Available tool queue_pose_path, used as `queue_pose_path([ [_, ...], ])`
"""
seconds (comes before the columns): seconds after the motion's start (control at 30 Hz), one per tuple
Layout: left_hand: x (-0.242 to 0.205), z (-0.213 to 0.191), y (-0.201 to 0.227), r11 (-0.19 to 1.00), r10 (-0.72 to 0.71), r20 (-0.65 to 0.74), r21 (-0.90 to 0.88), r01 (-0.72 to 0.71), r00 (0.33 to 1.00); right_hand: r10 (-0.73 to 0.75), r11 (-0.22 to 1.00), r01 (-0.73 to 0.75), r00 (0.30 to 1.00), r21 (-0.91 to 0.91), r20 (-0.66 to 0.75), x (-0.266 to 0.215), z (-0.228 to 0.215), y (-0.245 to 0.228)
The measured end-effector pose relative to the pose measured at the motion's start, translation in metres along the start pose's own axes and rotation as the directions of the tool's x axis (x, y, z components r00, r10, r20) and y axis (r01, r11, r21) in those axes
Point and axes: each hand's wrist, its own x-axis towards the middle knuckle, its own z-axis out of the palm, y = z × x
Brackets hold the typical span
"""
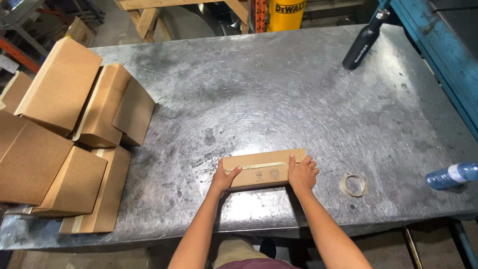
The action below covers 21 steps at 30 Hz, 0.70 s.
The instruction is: The person folds small cardboard boxes, places items like a blue bottle and small white boxes inside, and seals them using strips of tape.
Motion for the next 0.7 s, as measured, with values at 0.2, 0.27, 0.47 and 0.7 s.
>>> queue_pose_path([
  [0.2,-0.001,-0.007,-0.002,1.000,0.009,0.027,0.006,-0.009,1.000,-0.061,0.998,0.062,0.997,0.021,-0.044,-0.005,-0.006,0.004],
  [0.27,0.014,0.000,-0.007,1.000,0.008,0.097,0.014,-0.010,0.995,-0.042,0.999,0.043,0.999,0.032,-0.024,-0.002,-0.002,0.013],
  [0.47,-0.097,-0.052,0.076,0.996,-0.067,0.225,-0.044,0.079,0.972,-0.041,0.995,0.036,0.997,0.093,0.059,-0.008,-0.014,0.007],
  [0.7,0.009,-0.013,-0.008,0.944,0.202,0.012,0.265,-0.198,0.979,-0.079,0.994,0.078,0.997,0.072,0.018,-0.012,-0.018,0.003],
])
